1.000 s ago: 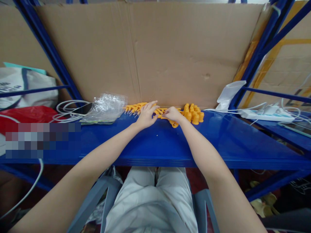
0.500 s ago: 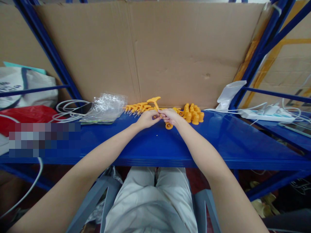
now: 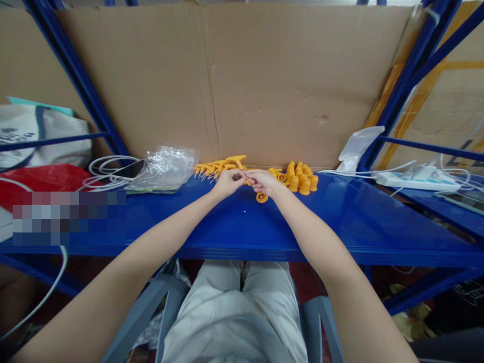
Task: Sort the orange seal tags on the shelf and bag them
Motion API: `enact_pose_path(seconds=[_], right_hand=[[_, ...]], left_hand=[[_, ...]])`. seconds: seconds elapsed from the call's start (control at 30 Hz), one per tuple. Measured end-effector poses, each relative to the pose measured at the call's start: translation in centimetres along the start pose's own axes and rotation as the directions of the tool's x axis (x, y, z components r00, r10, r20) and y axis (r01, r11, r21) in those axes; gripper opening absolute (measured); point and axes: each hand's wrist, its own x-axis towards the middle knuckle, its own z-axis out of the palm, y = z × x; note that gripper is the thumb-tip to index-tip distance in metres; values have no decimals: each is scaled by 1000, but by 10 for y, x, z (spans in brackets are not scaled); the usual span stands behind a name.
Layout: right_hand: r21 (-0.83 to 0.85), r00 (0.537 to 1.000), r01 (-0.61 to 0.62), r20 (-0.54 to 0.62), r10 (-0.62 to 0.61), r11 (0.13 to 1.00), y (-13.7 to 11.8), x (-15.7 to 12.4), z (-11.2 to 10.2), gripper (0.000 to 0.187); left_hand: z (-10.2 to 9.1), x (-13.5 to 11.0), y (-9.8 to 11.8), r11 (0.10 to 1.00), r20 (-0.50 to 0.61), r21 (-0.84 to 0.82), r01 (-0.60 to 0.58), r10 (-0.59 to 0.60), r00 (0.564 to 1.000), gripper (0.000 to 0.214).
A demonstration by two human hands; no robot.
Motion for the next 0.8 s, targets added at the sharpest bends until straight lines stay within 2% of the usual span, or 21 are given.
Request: enact_pose_path(seconds=[0.1, 0.17, 0.2, 0.27, 0.33, 0.4, 0.47, 0.57, 0.7, 0.8], right_hand=[[-19, 998, 50, -37, -50, 999, -2, -1, -1, 8], [-73, 986, 104, -123, -113, 992, -2, 0, -5, 5], [-134, 971, 129, -186, -153, 983, -2, 1, -8, 7], [-349, 911, 143, -319, -261, 926, -2, 3, -14, 11], [-641, 833, 88, -372, -410, 762, 0, 5, -21, 16], [-851, 792, -15, -330, -513, 524, 2, 5, -26, 21], [-932, 806, -96, -278, -523, 348, 5, 5, -29, 25], [-964, 855, -121, -223, -468, 238, 10, 6, -27, 27], [-979, 909, 36, -52, -413, 202, 16, 11, -19, 30], [-965, 914, 146, 47, -404, 217, 19, 16, -15, 30]], left_hand=[[-1, 3, -5, 998, -34, -53, 36, -38, 999, 10], [-2, 6, -11, 995, -64, -72, 64, -69, 996, 9], [-3, 8, -14, 993, -79, -79, 82, -89, 993, 8], [-8, 11, -22, 988, -104, -93, 123, -132, 986, 8], [-14, 13, -30, 982, -118, -108, 152, -165, 979, 10], [-21, 13, -36, 978, -139, -115, 175, -190, 972, 13], [-29, 13, -40, 971, -159, -110, 211, -227, 961, 17], [-36, 12, -43, 944, -162, -111, 310, -325, 932, 20], [-37, 11, -49, 894, -159, -132, 429, -446, 881, 19], [-36, 11, -52, 873, -154, -148, 465, -485, 861, 14]])
